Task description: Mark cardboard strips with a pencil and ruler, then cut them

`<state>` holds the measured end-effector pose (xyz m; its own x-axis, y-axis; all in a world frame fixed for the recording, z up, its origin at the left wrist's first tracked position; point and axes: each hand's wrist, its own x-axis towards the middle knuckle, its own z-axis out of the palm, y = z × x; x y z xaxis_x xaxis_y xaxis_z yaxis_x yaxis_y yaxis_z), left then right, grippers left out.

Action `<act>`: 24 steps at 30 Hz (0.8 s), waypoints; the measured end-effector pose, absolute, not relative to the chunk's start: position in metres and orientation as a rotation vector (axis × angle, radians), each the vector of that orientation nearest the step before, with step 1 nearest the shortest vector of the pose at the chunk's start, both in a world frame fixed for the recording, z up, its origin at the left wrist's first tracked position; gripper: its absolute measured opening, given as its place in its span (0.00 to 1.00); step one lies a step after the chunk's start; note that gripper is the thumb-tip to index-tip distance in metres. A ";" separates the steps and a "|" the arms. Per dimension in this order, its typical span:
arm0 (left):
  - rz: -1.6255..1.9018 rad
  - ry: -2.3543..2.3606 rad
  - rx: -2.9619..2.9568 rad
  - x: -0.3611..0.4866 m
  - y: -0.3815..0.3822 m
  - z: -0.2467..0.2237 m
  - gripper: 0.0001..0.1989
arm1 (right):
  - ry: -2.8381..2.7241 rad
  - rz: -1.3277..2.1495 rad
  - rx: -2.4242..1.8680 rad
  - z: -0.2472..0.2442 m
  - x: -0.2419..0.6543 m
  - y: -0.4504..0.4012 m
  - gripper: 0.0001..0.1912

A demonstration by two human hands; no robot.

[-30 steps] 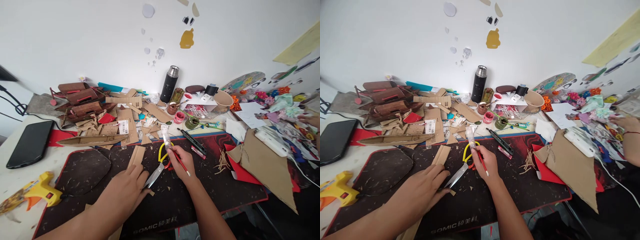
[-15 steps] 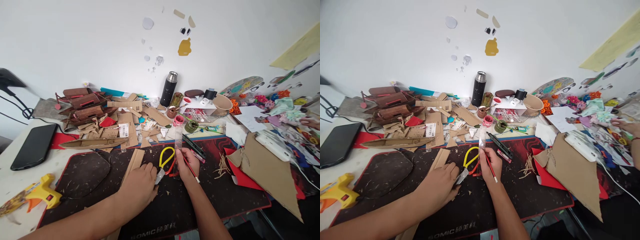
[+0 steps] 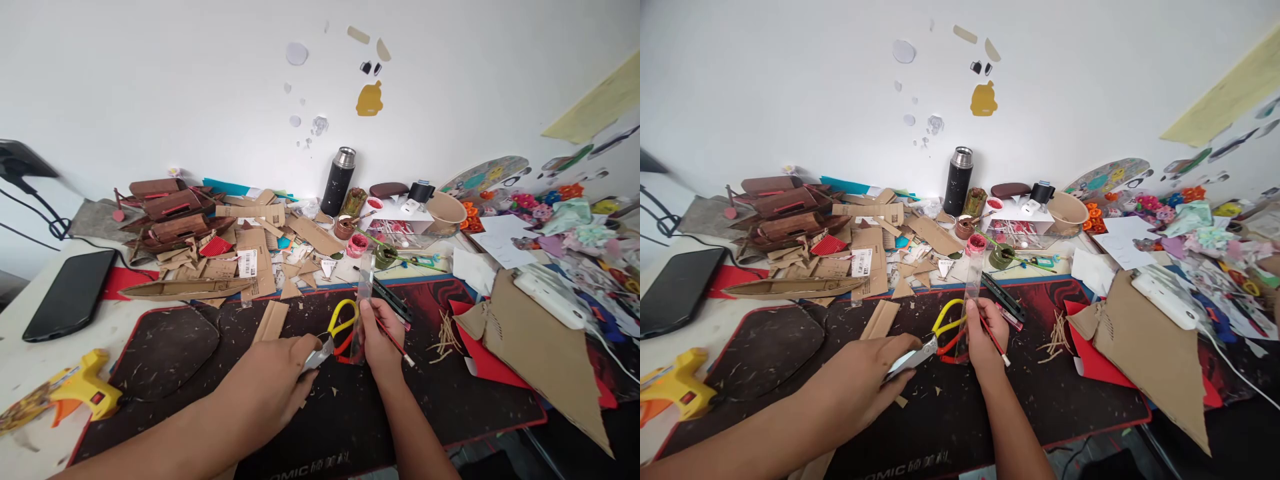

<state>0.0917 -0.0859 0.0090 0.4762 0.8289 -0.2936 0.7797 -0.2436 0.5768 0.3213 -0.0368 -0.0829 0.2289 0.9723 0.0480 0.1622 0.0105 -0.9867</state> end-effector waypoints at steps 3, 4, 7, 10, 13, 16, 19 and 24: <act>0.264 1.276 1.806 0.071 -0.093 0.011 0.13 | -1.112 0.960 -1.402 -0.081 0.322 -0.036 0.28; 0.295 1.258 1.742 0.065 -0.095 0.011 0.14 | -1.113 0.966 -1.405 -0.081 0.323 -0.036 0.28; 0.291 1.250 1.695 0.053 -0.097 0.005 0.15 | -1.143 0.980 -1.410 -0.086 0.323 -0.036 0.27; 0.210 1.290 1.805 0.053 -0.096 -0.008 0.15 | -1.197 0.956 -1.420 -0.088 0.320 -0.036 0.27; 0.092 1.319 1.953 0.064 -0.094 -0.019 0.14 | -1.267 0.933 -1.440 -0.083 0.316 -0.036 0.27; -0.015 1.302 2.085 0.076 -0.093 -0.025 0.14 | -1.313 0.957 -1.434 -0.072 0.313 -0.038 0.25; 0.045 1.272 2.161 0.078 -0.094 -0.026 0.13 | -1.330 1.028 -1.411 -0.060 0.310 -0.039 0.24; 0.401 1.217 1.943 0.069 -0.092 -0.018 0.15 | -1.319 1.082 -1.406 -0.044 0.294 -0.042 0.23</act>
